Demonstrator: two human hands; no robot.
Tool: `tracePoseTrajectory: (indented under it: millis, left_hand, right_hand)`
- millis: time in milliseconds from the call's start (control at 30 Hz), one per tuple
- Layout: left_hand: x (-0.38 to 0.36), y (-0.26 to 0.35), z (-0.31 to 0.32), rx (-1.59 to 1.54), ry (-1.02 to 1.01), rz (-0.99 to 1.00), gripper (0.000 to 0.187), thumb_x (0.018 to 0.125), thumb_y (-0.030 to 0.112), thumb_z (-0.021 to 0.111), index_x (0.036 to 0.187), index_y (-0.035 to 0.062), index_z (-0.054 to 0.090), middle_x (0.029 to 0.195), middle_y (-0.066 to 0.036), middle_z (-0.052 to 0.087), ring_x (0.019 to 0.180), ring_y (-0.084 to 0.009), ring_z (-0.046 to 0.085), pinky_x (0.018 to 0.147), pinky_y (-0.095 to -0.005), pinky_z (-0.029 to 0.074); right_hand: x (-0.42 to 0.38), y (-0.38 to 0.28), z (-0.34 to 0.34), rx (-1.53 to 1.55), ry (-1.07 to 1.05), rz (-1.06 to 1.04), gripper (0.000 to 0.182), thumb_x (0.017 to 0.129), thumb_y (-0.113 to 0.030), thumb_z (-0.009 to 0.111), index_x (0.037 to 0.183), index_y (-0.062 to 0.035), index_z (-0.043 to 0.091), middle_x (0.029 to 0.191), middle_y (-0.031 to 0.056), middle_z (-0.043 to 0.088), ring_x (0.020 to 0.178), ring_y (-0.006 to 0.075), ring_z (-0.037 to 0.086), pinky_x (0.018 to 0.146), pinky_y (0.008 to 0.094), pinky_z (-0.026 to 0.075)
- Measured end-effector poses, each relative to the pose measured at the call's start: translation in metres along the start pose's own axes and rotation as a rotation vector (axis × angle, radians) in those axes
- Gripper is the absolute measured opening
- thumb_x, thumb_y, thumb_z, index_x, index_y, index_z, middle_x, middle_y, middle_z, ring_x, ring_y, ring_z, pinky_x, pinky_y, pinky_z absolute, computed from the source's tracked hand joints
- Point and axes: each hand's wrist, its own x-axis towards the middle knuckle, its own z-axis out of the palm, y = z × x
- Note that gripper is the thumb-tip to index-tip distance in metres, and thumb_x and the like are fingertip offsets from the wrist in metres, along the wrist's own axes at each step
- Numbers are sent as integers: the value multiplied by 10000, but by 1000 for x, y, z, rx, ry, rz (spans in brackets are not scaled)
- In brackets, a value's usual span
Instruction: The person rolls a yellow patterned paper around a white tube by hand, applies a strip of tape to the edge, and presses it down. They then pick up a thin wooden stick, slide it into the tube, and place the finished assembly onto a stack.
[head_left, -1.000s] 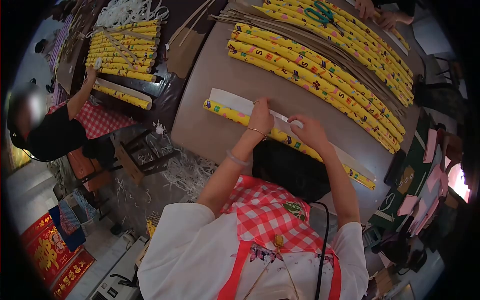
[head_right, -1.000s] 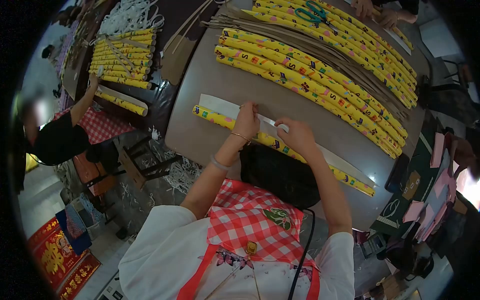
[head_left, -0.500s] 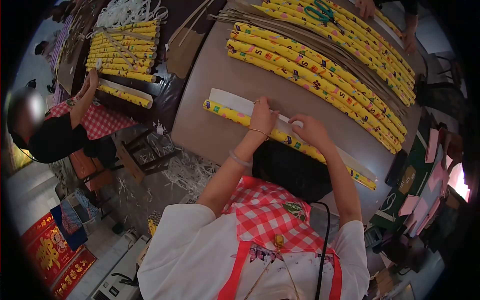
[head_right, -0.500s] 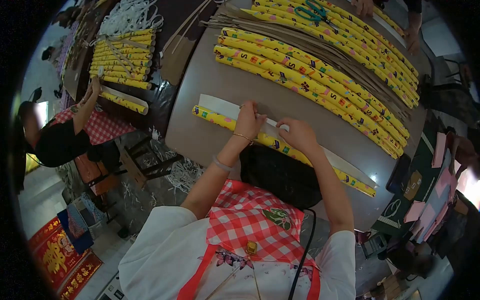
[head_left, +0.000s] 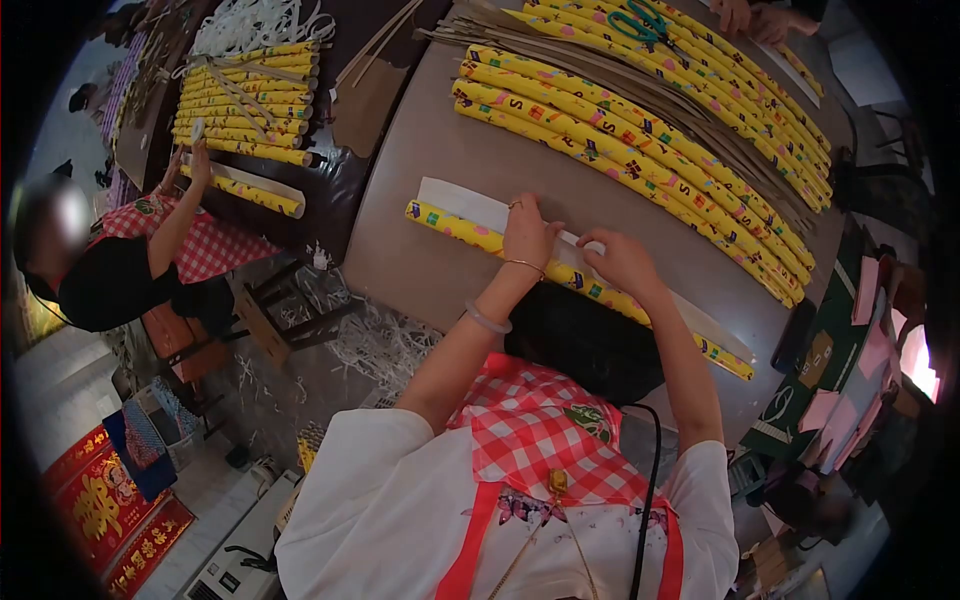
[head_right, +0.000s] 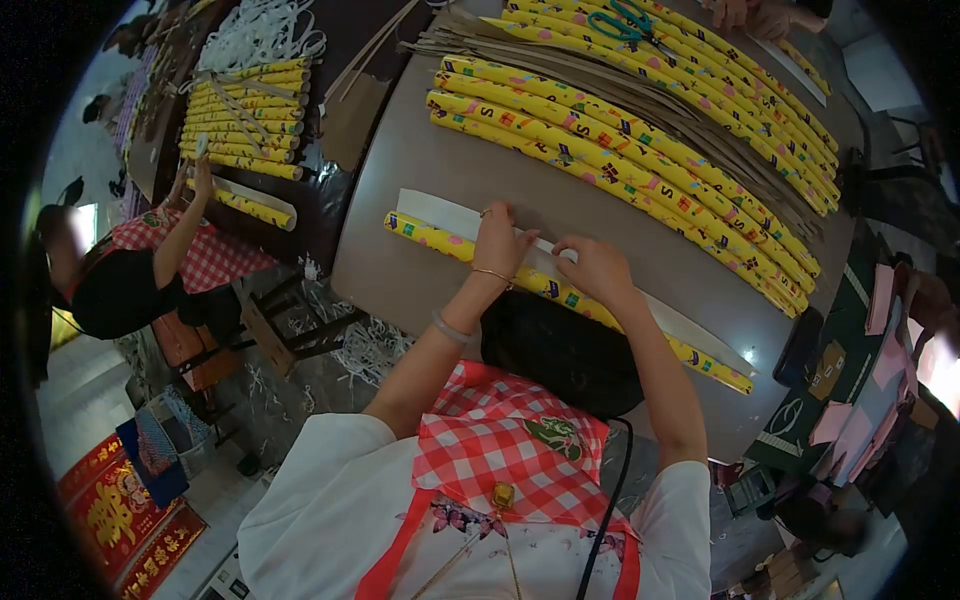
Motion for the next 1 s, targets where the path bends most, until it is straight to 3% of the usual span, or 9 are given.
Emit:
tracePoseTrajectory:
  millis: [100,167,700,767,867,1000]
  left_hand:
    - [-1,0,0,0,-3,-4,545,629,112,785,1061,12,467,1049,-195,528,992,-364,522,827,-403,448]
    - [0,-3,2,25,78,82,527,615,109,805,1014,-4,480,891,-172,535,839,-342,538,731,-397,455]
    - [-1,-1,2,33,92,100,541,598,79,804,1019,7,471,895,-172,532,852,-343,541,741,-399,454]
    - [-1,1,0,27,-4,28,576,596,81,798,1052,13,453,1033,-199,519,984,-368,519,835,-396,446]
    - [-1,-1,3,43,81,93,532,601,80,800,1010,10,467,910,-179,534,866,-351,543,748,-402,455]
    - [-2,-2,5,62,123,142,530,603,80,798,1009,14,464,923,-185,533,879,-359,540,753,-404,454]
  right_hand:
    - [2,4,4,-37,41,-39,221,787,-287,575,957,-186,675,725,115,647,724,289,633,679,405,500]
    - [2,4,3,-16,27,-17,228,787,-289,573,960,-181,674,755,124,651,754,311,628,704,411,498]
    - [4,6,5,-21,33,-30,246,792,-319,569,962,-177,676,815,133,663,810,338,623,753,427,492]
    - [4,5,4,-41,27,-21,246,797,-330,564,962,-186,676,807,127,663,808,331,626,744,423,496]
    - [5,6,5,-53,28,-16,244,801,-336,558,961,-193,675,795,118,663,803,321,629,734,418,498]
    - [4,6,6,-36,37,-13,241,800,-335,557,960,-198,675,786,112,662,793,315,630,725,415,499]
